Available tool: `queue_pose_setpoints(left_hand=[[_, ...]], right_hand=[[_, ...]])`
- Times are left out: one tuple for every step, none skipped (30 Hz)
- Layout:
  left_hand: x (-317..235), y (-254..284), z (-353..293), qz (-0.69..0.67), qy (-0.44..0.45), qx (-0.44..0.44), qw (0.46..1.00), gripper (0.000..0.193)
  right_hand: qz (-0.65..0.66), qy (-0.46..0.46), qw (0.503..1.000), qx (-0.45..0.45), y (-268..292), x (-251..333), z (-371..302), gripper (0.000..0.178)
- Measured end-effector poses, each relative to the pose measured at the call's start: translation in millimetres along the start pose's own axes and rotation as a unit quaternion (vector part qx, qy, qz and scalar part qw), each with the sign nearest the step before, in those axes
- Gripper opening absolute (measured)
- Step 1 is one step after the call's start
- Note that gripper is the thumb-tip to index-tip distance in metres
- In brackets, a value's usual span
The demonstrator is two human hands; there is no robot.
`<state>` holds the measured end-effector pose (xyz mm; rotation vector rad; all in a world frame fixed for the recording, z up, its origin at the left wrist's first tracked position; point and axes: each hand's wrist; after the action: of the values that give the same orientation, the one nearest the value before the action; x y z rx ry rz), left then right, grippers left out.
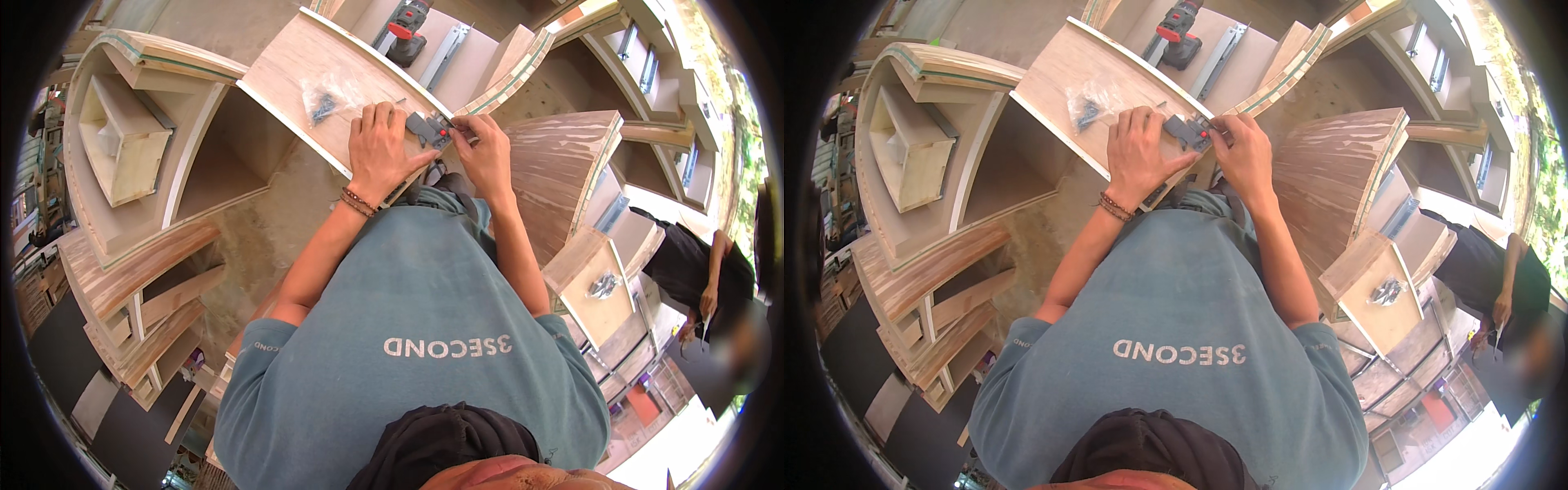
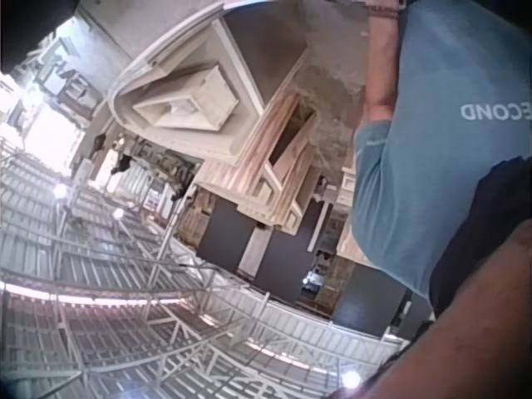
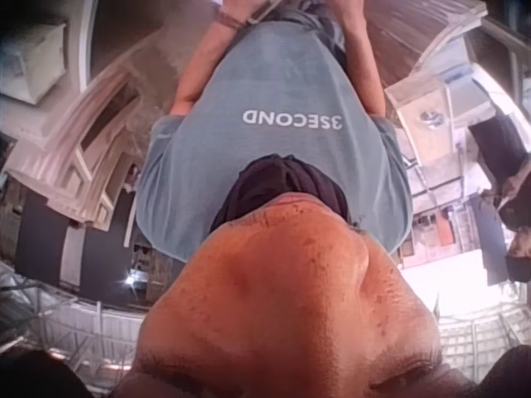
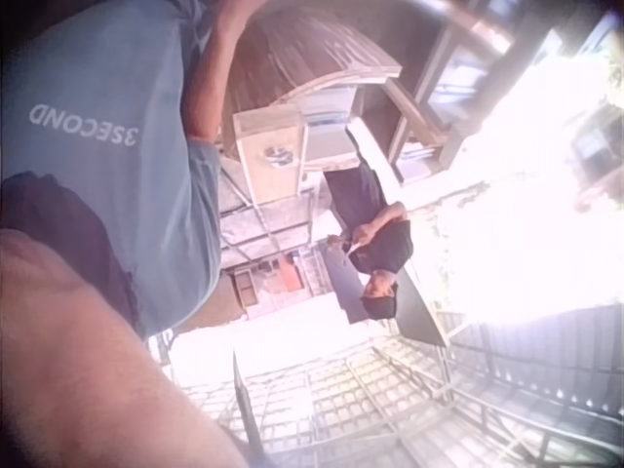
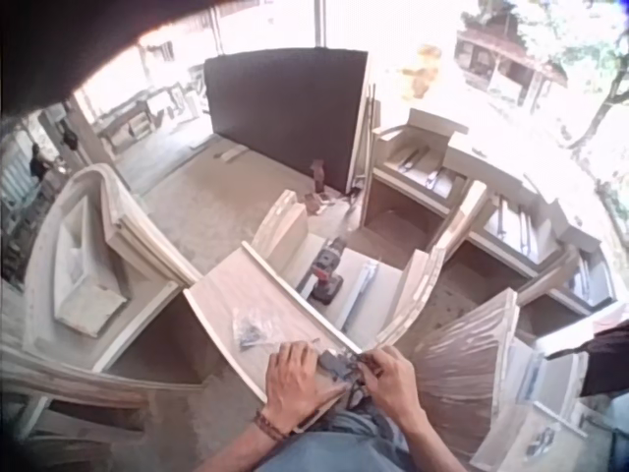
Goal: The person uses a cordless drill to attach metal drawer slides to wooden drawer boxes. They position the slides, insert screws, and drive them into the wood. The person handles multiple drawer units, moving them between a workbench and a nearby stack.
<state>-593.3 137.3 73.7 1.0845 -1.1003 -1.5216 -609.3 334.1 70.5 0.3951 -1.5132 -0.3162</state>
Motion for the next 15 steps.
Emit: queue_pose_setpoints(left_hand=[[-2.0, -1.2, -0.4, -0.001, 0.005, -0.003, 1.000, 0.070], [-3.7, -2.4, -1.8, -0.011, 0.004, -0.004, 1.000, 0.070], [-5.7, -3.6, -2.9, -0.020, 0.003, -0.005, 1.000, 0.070], [-7.2, -4.9, -4.2, -0.030, 0.002, -0.006, 1.000, 0.069], [-8.4, -6.2, -6.3, -0.030, 0.007, -0.011, 0.999, 0.070], [-9.6, -7.7, -8.8, -0.030, 0.011, -0.015, 0.999, 0.070], [-11.0, -9.2, -10.9, -0.030, 0.016, -0.020, 0.999, 0.070], [-12.2, -10.7, -12.7, -0.030, 0.016, -0.030, 0.999, 0.070], [-13.5, -12.2, -14.2, -0.029, 0.015, -0.040, 0.999, 0.070], [-14.9, -13.7, -15.8, -0.028, 0.015, -0.051, 0.998, 0.070], [-14.7, -15.4, -16.3, -0.032, 0.011, -0.052, 0.998, 0.070], [-14.1, -17.3, -16.5, -0.035, 0.006, -0.053, 0.998, 0.071], [-13.9, -18.9, -17.1, -0.039, 0.002, -0.055, 0.998, 0.071], [-13.9, -19.9, -17.1, -0.047, -0.005, -0.056, 0.997, 0.071], [-13.9, -20.8, -17.2, -0.055, -0.013, -0.057, 0.997, 0.071]], right_hand=[[0.007, 0.000, 1.000, -0.012, 1.2, 1.1, -0.9, 0.018], [0.016, -0.001, 1.000, -0.022, 1.3, 1.2, -2.5, 0.018], [0.029, -0.007, 0.999, -0.021, 2.8, -0.4, -2.6, 0.018], [0.042, -0.014, 0.999, -0.021, 5.5, -3.3, -1.6, 0.018], [0.055, -0.020, 0.998, -0.021, 7.8, -6.3, -0.7, 0.018], [0.060, -0.025, 0.998, -0.021, 9.3, -9.6, 0.1, 0.018], [0.065, -0.030, 0.997, -0.022, 10.5, -13.4, 1.1, 0.018], [0.070, -0.036, 0.997, -0.024, 11.5, -16.3, 1.1, 0.018], [0.072, -0.030, 0.997, -0.014, 13.3, -18.1, 1.3, 0.018], [0.073, -0.024, 0.997, -0.003, 15.5, -18.7, 1.7, 0.018], [0.075, -0.017, 0.997, 0.007, 16.7, -18.7, 2.2, 0.018], [0.079, -0.015, 0.997, 0.008, 17.5, -18.4, 1.8, 0.018], [0.082, -0.012, 0.997, 0.010, 18.0, -18.1, 1.4, 0.018], [0.086, -0.008, 0.996, 0.012, 18.3, -18.0, 1.9, 0.019], [0.083, -0.007, 0.996, 0.014, 18.7, -18.9, 1.9, 0.019]])
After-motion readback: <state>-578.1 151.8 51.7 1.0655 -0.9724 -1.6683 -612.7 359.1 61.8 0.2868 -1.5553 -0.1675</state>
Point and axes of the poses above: each hand's wrist, its own z-axis towards the middle knuckle, its own y-axis out of the back of the hand, x = y × z, and after that the axes turned 11 degrees about z, right-handed
